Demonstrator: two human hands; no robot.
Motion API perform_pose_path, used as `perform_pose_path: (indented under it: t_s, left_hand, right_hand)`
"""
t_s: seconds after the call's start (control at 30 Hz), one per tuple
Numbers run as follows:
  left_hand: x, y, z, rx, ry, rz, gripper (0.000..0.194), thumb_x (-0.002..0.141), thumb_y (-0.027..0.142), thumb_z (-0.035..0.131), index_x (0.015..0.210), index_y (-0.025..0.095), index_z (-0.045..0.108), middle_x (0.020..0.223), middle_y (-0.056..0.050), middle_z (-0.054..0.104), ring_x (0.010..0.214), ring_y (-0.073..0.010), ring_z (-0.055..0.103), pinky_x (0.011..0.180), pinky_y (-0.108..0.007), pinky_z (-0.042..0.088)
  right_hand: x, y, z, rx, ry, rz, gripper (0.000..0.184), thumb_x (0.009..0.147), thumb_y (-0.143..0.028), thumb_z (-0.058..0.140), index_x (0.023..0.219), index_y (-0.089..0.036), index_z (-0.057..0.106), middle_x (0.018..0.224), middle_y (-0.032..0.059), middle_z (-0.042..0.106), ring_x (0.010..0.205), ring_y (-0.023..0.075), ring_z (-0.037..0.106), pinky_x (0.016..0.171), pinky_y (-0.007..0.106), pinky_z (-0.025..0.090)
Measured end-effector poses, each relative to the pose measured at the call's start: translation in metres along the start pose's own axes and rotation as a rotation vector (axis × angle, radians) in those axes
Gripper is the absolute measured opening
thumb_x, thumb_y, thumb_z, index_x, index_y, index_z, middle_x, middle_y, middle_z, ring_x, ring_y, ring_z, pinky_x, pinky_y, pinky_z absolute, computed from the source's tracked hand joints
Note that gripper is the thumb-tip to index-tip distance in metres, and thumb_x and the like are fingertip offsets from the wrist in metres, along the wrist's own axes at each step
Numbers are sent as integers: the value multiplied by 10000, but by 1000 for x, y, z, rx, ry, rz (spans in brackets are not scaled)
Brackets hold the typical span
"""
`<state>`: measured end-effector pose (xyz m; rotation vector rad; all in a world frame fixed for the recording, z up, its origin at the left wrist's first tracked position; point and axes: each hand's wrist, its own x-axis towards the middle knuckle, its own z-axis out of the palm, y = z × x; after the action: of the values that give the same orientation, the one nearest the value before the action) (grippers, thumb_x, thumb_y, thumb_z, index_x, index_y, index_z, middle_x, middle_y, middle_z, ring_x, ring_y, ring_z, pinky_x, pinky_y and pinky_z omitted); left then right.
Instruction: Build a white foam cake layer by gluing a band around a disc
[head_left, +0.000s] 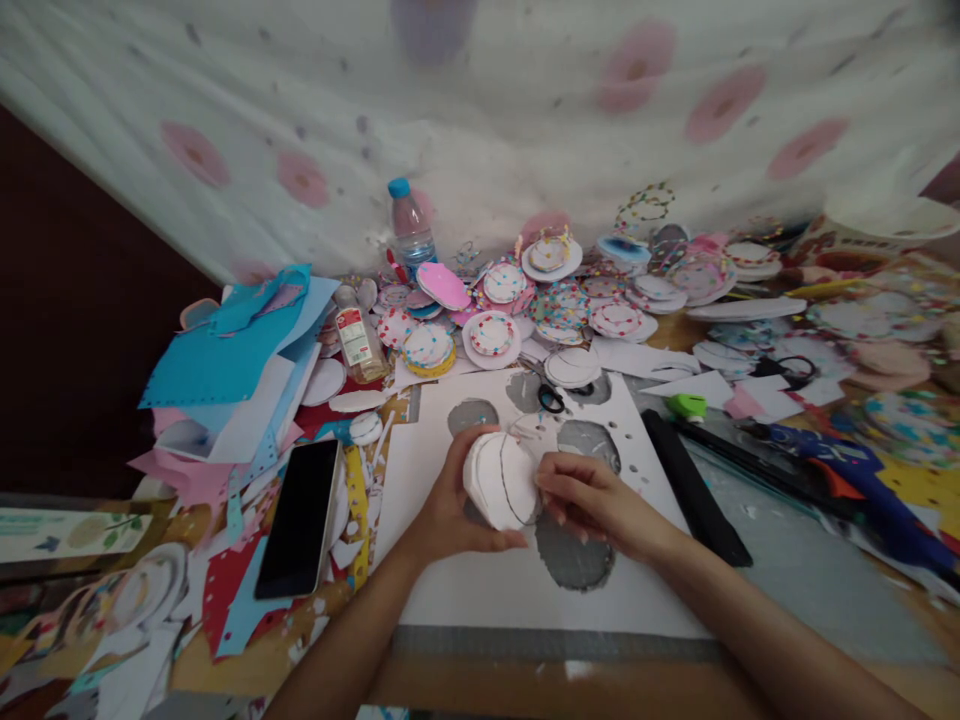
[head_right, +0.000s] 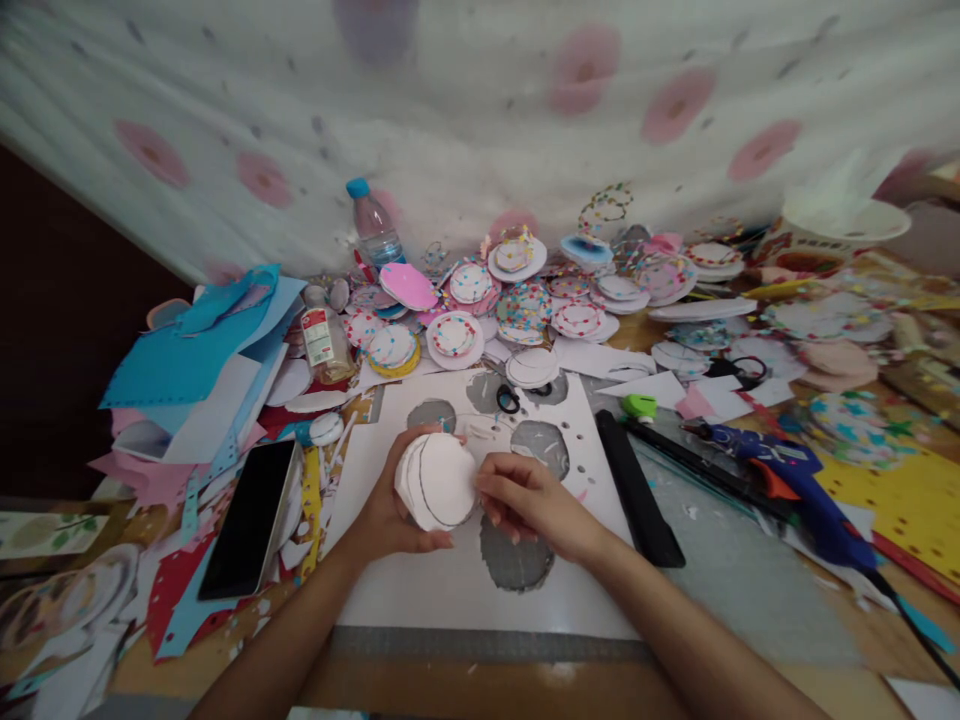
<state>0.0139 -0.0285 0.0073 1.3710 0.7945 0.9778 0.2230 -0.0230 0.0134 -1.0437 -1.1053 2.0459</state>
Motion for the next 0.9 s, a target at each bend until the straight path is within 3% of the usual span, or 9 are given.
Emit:
perform_pose_path:
  t_s: [0.3,0.5,0.63,0.77,0.9]
  left_hand:
    - [-1,-5,0,-95,7,-37,986,515,232,880,1341,298,346,1383,-113,450,1282,-324,411,1081,-489,295]
    - [0,-1,4,-242,-38,-121,913,605,292,826,1370,281,328,1384,-147,454,1275,-343,428,1016,-500,379]
    - [2,5,6,-267,16,-177,937,581,391,831,1373,267,346,1384,-143,466,1292,-353,406,1070,-533,312]
    - [2,5,4,-295,12,-181,921,596,477,797,1370,234,362,1339,-152,521,1235,-349,471,1040,-496,357]
    - [4,3,3,-230,37,-143,808,645,444,765,1331,233,392,1292,-129,553,1186,-318,508,1010,-444,383]
  right_hand:
    - [1,0,2,12,28,11,329,793,-447,635,659,-182,493,530,-60,499,361,35,385,313,155,187]
    - [1,0,2,42,39,13,334,790,-453,635,672,-187,470,561,-54,531,374,38,432,320,154,219]
    - [1,-1,2,53,52,19,336,778,-469,631,678,-193,467,557,-55,529,369,43,432,313,163,204]
    - [1,-1,4,61,59,13,340,777,-475,629,679,-192,469,551,-57,520,374,45,431,327,166,227]
    - [1,-2,5,26,61,13,352,776,-478,631,659,-187,470,550,-55,521,376,43,430,325,164,221]
